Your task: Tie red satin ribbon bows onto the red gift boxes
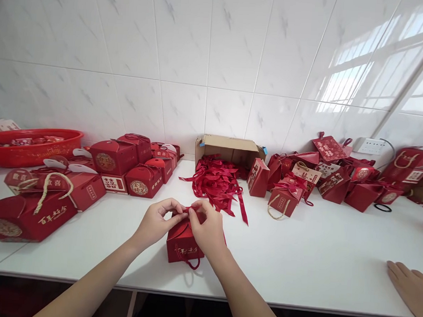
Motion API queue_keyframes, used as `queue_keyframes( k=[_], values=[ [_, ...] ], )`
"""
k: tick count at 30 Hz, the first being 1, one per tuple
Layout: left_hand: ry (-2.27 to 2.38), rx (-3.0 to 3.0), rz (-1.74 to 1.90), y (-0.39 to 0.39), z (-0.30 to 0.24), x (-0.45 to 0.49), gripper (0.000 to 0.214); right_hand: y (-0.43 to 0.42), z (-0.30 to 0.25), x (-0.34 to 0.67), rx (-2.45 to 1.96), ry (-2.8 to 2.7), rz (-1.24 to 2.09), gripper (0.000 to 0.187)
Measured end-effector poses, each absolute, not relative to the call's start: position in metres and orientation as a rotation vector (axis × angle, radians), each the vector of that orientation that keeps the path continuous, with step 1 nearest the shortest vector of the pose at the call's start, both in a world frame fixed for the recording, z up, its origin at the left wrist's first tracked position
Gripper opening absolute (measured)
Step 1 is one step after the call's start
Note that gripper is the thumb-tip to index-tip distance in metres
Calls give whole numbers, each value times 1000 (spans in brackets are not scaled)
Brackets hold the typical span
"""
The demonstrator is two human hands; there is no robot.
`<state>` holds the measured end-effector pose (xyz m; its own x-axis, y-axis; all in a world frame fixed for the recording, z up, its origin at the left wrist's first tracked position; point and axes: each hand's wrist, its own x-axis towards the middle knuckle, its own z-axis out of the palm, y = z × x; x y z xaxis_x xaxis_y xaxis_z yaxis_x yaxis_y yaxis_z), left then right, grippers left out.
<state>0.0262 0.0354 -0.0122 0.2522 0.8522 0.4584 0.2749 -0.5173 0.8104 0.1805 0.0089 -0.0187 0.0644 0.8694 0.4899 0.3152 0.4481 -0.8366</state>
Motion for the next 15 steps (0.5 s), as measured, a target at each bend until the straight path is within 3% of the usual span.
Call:
queue_keyframes(
  k=[8,15],
  values=[
    [1067,1871,1370,33,-20,31,10,7,-20,188,-1195,-1638,447,14],
    [945,1762,1411,35,-24,40,10,8,-19,190,-1117,-1420,1123,19]
  ],
)
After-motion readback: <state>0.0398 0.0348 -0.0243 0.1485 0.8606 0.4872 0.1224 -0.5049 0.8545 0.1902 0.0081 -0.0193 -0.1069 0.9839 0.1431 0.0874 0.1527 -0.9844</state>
